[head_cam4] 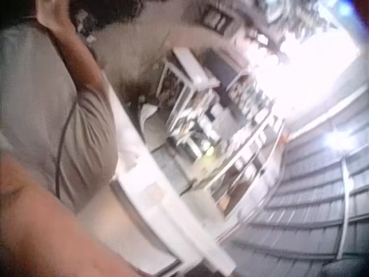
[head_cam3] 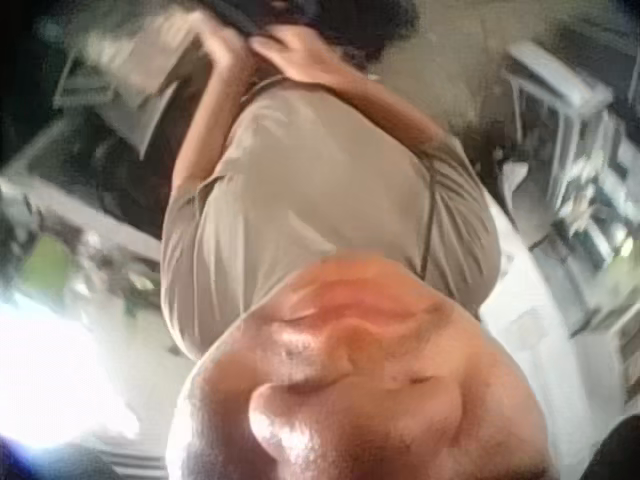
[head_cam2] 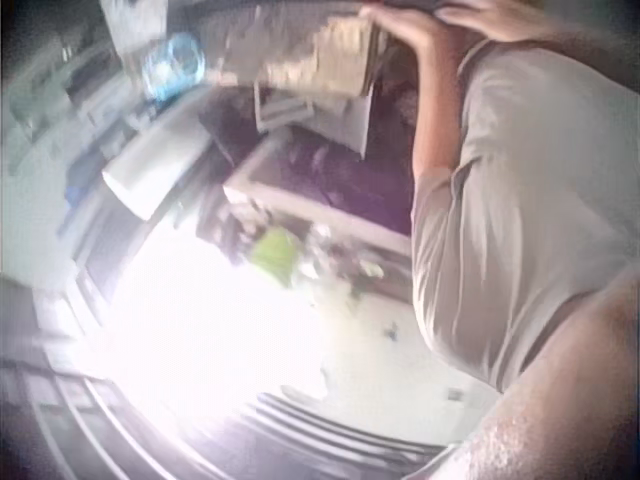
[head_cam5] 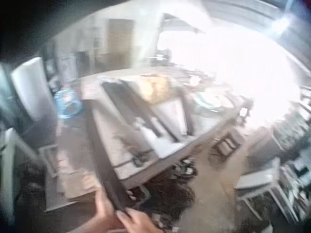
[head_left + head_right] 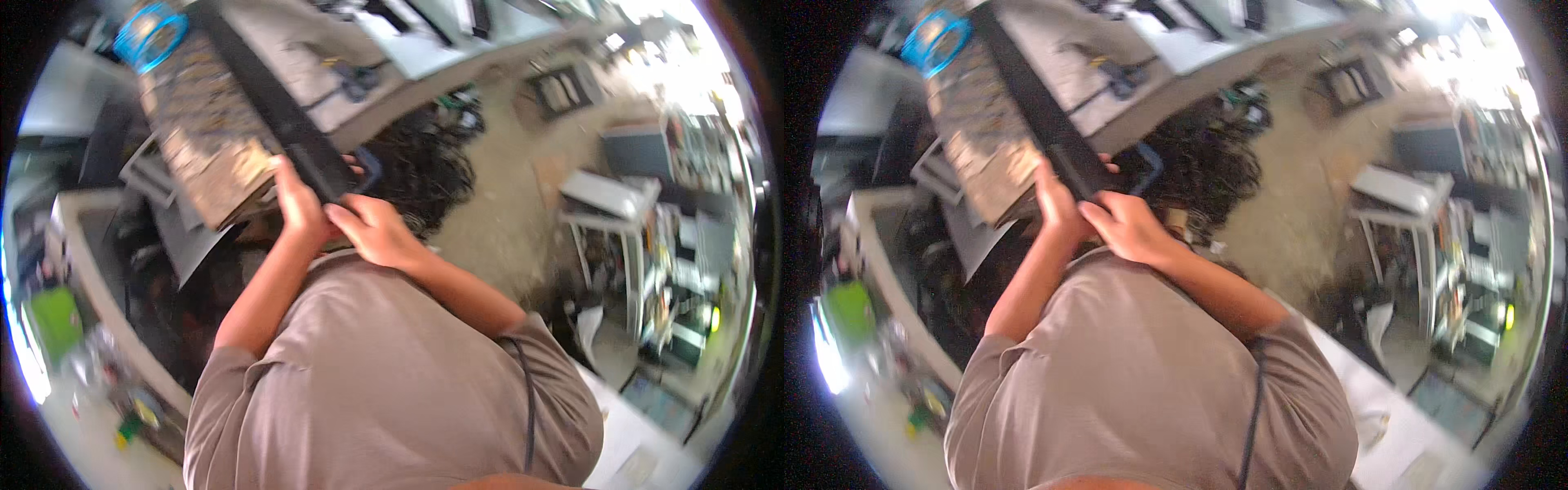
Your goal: The person cuts rubber weatherstripping with shears and presses it into the channel of a metal frame piece by hand.
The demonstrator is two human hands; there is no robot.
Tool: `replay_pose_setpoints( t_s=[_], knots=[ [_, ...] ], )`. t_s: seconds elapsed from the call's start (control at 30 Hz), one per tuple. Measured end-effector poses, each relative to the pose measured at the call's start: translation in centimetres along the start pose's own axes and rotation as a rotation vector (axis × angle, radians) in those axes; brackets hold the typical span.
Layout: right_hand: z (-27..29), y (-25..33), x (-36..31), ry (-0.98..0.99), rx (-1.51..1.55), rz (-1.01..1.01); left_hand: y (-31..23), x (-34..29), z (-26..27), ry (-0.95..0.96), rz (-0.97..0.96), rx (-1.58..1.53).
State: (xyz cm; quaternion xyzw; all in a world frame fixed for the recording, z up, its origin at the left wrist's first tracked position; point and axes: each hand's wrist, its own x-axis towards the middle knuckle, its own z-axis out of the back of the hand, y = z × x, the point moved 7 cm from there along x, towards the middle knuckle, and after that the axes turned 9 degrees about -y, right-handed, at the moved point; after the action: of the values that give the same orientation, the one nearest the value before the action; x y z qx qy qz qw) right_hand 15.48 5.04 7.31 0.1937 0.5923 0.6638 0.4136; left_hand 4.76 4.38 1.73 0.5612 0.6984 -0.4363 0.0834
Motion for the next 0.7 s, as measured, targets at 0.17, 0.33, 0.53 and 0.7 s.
replay_pose_setpoints(
  t_s=[0.17, 0.33, 0.53, 0.7],
  knots=[
    [1.6, -4.0, -1.9, 0.104, 0.023, -0.010, -0.2, 0.0, 0.7, 0.004, 0.051, -0.110],
    [-0.3, -3.3, -0.9, -0.090, 0.073, -0.179, 1.9, -0.6, 0.3, -0.056, 0.040, -0.113],
    [1.1, -3.4, -1.7, 0.065, 0.106, -0.032, 0.0, 0.0, -0.3, 0.013, 0.055, -0.127],
    [2.0, -0.9, -2.4, 0.090, -0.064, 0.100, 0.0, -0.6, -1.2, 0.085, 0.086, -0.191]
  ],
)
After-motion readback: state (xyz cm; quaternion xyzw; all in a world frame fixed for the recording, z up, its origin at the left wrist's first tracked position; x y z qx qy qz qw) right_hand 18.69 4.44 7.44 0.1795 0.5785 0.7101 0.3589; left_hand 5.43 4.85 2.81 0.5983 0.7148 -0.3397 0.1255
